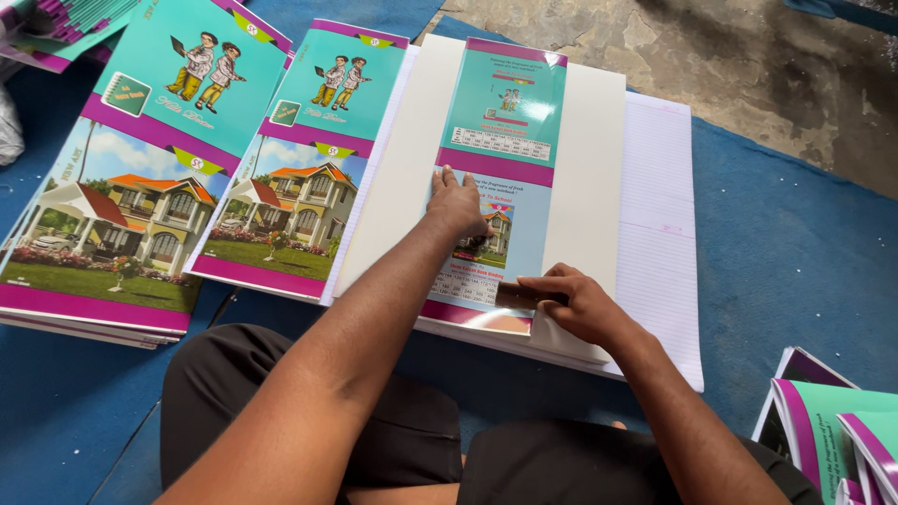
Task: The person sits on the floor and repeatedly folds a printed cover sheet over a stack of lined pages, then uses a small wooden block to press and crease the spine fold. The person handles multiple book units one at a time, repeating the fold-and-crease sequence.
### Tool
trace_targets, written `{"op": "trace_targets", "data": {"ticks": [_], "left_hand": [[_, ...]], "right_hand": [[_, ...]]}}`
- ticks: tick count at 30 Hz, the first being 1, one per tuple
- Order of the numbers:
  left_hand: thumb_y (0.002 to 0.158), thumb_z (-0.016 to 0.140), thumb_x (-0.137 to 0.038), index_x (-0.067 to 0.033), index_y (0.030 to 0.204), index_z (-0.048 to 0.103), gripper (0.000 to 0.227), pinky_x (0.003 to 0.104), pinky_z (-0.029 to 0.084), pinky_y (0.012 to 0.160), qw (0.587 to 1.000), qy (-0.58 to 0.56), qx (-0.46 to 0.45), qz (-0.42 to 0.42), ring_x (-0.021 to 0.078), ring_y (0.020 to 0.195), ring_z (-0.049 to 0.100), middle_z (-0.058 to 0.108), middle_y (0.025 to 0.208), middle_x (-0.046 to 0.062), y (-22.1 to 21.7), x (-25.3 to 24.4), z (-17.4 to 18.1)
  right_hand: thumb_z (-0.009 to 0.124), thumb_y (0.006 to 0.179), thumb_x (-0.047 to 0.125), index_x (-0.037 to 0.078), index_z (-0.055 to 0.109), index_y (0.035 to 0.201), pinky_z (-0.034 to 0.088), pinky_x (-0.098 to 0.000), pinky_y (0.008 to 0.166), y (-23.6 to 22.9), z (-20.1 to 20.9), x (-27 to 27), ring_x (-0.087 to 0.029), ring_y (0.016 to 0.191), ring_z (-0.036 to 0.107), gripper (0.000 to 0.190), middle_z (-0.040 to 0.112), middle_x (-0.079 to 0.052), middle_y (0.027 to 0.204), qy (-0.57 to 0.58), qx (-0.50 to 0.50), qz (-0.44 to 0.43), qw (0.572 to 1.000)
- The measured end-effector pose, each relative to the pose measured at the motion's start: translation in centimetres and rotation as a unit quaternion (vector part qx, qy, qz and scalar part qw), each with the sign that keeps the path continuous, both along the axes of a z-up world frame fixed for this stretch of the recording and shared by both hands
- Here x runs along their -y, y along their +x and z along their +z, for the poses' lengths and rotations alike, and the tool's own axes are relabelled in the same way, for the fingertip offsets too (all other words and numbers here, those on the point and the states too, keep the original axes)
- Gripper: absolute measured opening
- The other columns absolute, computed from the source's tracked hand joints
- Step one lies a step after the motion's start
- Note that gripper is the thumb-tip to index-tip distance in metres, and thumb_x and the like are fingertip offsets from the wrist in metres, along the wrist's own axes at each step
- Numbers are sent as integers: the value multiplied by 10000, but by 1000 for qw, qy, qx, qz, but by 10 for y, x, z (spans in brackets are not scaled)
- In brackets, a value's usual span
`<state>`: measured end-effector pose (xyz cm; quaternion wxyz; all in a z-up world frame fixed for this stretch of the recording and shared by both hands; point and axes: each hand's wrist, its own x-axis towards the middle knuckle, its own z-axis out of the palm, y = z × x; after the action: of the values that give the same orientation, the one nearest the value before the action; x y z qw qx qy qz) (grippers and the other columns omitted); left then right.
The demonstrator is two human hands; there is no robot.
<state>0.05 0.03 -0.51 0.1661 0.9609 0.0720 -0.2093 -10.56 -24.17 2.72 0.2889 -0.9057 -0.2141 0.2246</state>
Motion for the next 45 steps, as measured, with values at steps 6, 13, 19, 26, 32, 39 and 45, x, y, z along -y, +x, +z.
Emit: {"op": "trace_targets", "data": {"ticks": [6, 13, 19, 26, 32, 39, 45], "left_hand": [[710, 894, -552, -101, 1634, 139, 1276, 427, 174, 1265, 1000, 8, 5, -6, 450, 1559, -8, 58, 1677, 286, 0, 1, -4], [708, 891, -552, -114, 1636, 152, 1265, 429, 171, 1267, 1000, 8, 5, -2, 450, 1561, -4, 64, 1675, 288, 1, 3, -3], [739, 874, -569, -112, 1639, 114, 1263, 442, 206, 1259, 1000, -5, 7, 22, 454, 1553, -37, 18, 1672, 294, 1, 1, 3], [752, 839, -543, -319, 1617, 248, 1071, 483, 274, 1231, 997, -41, 28, 54, 455, 1563, -47, -7, 1688, 259, 8, -1, 4], [745, 831, -635, -256, 1635, 314, 1096, 510, 212, 1294, 998, 7, 62, -2, 569, 1533, 44, 138, 1651, 306, 10, -5, 7], [538, 943, -658, -119, 1640, -86, 1600, 612, 158, 1230, 993, 28, -95, -69, 615, 1477, -147, -118, 1610, 423, 6, -4, 40], [427, 1015, -554, -84, 1609, -188, 1751, 555, 178, 1237, 991, 43, -104, -74, 639, 1467, -149, -168, 1580, 464, 4, 3, 38]], "right_hand": [[682, 860, 28, 301, 711, 1298, 554, -339, 966, -1, 3, -2, -189, 1050, 670, 517, 669, -36, 1124, -13, -25, 11, 1000], [695, 864, 50, 307, 721, 1299, 555, -334, 964, 0, 3, -1, -185, 1036, 680, 506, 685, -43, 1111, -18, -29, -17, 999], [672, 895, 96, 246, 650, 1365, 537, -327, 965, 0, -5, -1, -191, 1038, 668, 494, 663, -55, 1119, 64, 26, -93, 993], [708, 889, 158, 208, 650, 1382, 546, -363, 941, 23, -8, 4, -235, 1016, 676, 499, 660, -102, 1105, 40, 87, -149, 984], [712, 887, 177, 248, 650, 1382, 549, -366, 941, 27, -10, 6, -238, 1018, 675, 505, 657, -95, 1110, 7, 64, -138, 988], [701, 903, 173, 259, 649, 1381, 545, -361, 943, 25, -9, 2, -233, 1036, 671, 489, 646, -80, 1133, 3, 68, -145, 987], [679, 914, 151, 274, 670, 1356, 555, -332, 924, 22, -10, 3, -201, 1015, 669, 458, 648, -59, 1106, -2, 52, -134, 990]]}}
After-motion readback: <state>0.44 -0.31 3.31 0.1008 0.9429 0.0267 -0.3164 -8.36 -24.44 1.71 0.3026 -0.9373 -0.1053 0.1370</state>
